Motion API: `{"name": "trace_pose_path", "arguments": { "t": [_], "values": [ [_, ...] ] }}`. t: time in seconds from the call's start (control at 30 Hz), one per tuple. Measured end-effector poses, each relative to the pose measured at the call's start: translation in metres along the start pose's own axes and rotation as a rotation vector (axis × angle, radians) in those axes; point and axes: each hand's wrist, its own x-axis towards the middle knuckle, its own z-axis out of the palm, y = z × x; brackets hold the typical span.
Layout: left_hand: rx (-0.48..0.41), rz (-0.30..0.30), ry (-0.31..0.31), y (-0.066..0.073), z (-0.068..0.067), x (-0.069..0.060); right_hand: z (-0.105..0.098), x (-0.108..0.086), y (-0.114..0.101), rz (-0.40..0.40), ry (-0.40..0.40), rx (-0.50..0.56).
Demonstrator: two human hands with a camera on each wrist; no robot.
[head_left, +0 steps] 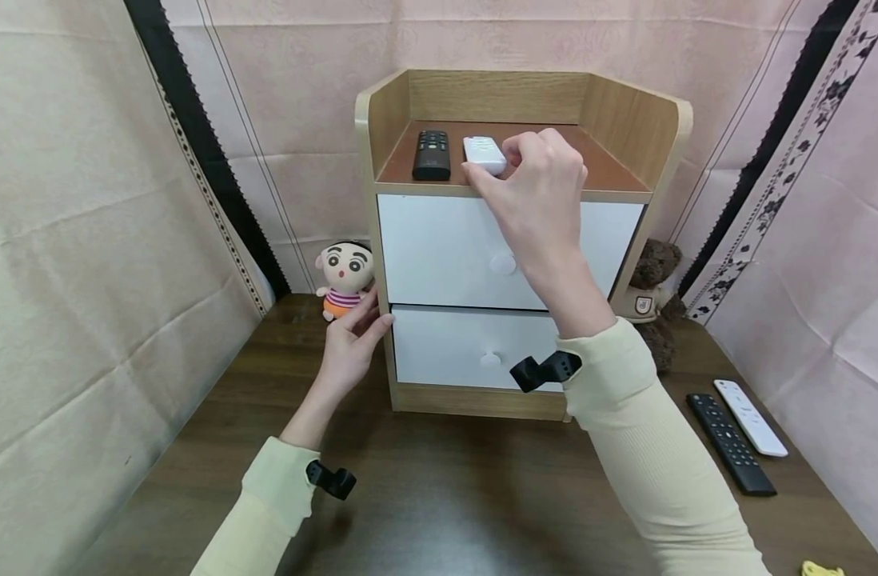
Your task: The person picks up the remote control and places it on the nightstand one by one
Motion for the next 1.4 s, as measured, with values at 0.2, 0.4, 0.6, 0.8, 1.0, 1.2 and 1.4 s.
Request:
{"name": "trace_pose_path", "arguments": {
  "t": [0.2,0.4,0.6,0.8,1.0,1.2,1.4],
  "values": [
    [-0.006,-0.011,-0.002,0.001,-0.001,-0.001,-0.013,-0.016,0.011,-0.068,0.121,0.149],
    [-0.017,-0.015,-0.003,0.001,-0.003,-0.002,-0.041,-0.043,0.030,-0.096,0.201,0.133],
    [-0.029,-0.019,0.000,0.001,-0.002,-0.002,-0.068,-0.081,0.059,0.006,0.255,0.139],
    [-0.022,-0.019,0.000,0.001,-0.002,-0.002,-0.082,-0.129,0.112,0.038,0.282,0.065],
    [0.001,-0.022,-0.006,0.001,-0.002,0.001,-0.090,-0.177,0.158,0.148,0.309,-0.027],
    [-0.004,-0.043,-0.014,0.001,-0.001,0.000,-0.102,-0.213,0.191,0.286,0.346,-0.086],
    [-0.008,-0.038,-0.019,0.002,-0.001,0.000,-0.107,-0.245,0.227,0.337,0.341,-0.089]
  ]
}}
